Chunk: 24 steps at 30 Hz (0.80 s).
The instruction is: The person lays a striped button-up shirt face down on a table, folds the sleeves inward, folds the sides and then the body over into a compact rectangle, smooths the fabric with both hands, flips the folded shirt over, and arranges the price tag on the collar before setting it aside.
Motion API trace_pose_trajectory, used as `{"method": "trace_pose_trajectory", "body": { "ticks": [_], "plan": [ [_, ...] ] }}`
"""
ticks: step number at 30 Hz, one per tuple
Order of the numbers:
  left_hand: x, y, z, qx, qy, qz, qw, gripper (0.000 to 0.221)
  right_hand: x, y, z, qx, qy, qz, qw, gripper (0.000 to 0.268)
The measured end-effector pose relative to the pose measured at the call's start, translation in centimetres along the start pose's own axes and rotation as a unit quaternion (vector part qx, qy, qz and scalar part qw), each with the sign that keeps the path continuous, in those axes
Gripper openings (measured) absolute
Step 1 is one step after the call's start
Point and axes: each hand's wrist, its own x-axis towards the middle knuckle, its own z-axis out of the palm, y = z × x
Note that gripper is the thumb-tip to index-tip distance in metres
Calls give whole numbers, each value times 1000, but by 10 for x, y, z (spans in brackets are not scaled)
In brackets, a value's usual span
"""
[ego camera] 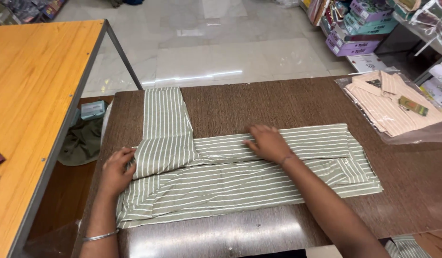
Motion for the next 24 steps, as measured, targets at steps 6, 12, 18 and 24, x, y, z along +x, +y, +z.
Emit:
{"method": "trace_pose_trajectory", "body": {
  "ticks": [6,12,18,24],
  "plan": [
    [-1,1,1,78,-76,-35,993,41,21,-36,30,34,-23,-36,999,76],
    [1,4,-2,83,-83,-40,992,36,5,-43,34,-52,-61,-3,997,85],
    [-2,6,-4,103,-94,-47,989,37,-16,8,25,-72,-101,26,992,89],
    [0,18,-10,100,-119,-85,984,37,-53,105,22,-96,-56,110,988,90]
  ]
}}
